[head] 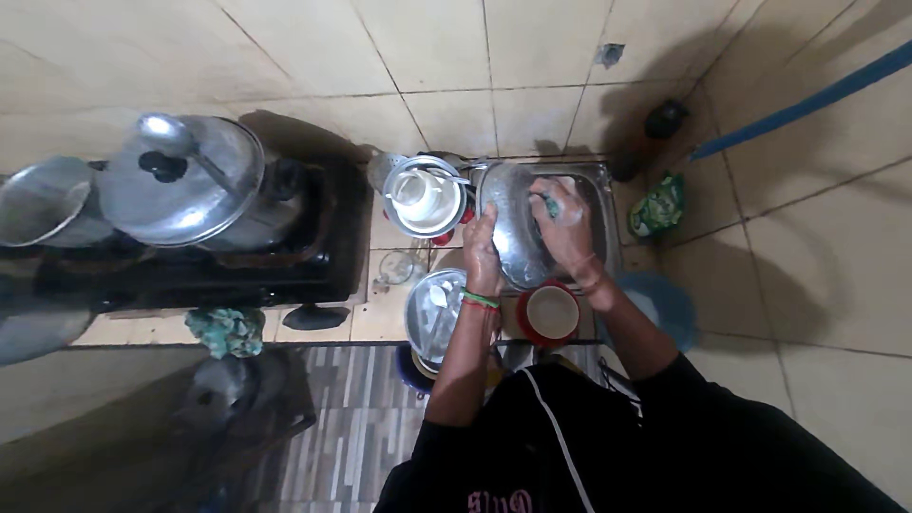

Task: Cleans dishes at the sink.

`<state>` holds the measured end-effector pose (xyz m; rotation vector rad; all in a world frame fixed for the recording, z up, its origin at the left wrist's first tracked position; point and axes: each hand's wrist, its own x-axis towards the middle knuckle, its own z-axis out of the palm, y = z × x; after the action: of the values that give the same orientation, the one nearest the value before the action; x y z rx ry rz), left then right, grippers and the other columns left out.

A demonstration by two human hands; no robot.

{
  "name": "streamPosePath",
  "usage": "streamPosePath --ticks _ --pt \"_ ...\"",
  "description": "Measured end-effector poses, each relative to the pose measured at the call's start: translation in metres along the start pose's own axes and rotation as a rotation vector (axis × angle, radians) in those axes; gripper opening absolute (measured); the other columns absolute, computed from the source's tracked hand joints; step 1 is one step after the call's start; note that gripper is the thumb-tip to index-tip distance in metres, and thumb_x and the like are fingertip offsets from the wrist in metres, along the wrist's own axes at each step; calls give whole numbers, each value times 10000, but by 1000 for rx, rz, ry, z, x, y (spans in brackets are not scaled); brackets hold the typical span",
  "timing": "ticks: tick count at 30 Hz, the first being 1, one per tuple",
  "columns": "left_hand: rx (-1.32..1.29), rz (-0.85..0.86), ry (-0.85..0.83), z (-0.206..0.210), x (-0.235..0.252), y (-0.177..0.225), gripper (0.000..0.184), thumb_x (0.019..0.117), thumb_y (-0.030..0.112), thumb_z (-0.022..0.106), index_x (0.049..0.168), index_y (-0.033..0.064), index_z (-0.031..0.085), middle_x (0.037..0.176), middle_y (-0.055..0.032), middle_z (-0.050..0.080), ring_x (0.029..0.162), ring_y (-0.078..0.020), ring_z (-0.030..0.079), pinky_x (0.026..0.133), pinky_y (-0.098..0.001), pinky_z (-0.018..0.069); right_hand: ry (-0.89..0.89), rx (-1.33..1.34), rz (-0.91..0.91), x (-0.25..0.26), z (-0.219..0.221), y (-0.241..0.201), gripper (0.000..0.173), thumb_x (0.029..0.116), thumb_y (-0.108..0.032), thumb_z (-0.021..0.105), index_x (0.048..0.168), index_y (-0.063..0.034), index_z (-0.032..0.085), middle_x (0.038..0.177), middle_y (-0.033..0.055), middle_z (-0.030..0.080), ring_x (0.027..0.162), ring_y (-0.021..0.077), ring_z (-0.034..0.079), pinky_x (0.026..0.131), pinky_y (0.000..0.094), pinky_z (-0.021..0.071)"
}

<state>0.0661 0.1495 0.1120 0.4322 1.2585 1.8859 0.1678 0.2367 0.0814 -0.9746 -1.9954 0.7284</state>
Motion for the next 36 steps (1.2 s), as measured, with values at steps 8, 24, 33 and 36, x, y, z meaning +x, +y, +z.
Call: streamPosePath --ticks 8,24,33,36 --pt "156 -67 -136 -4 -3 -13 235 1057 220 437 1089 80 623 880 30 703 809 -42 684 768 -275 597 -17 3 315 33 7 13 274 1001 -199 592 1074 30 724 1037 206 721 991 316 696 916 500 534" --pt "49 -183 -130 -12 -8 11 225 1068 211 431 1107 65 597 901 4 679 821 -64 667 762 -295 589 -64 503 160 32 -5 48 329 1035 -162 503 1275 19 638 1293 82 644 1191 91 595 1037 294 493" --pt "1357 269 -720 -30 -56 -14 399 1053 157 539 1414 -10 574 745 -159 679 698 -331 686 678 -485 560 -572 444 447 53 5 12 388 886 -70 607 1273 -46 596 1151 70 624 951 103 622 805 316 565" --pt "1468 266 -627 -82 -70 -27 430 1001 100 594 1422 14 580 871 -182 718 799 -351 712 738 -506 573 -574 454 411 28 49 5 433 795 17 677 1225 -24 644 1140 119 665 981 163 648 832 372 574"
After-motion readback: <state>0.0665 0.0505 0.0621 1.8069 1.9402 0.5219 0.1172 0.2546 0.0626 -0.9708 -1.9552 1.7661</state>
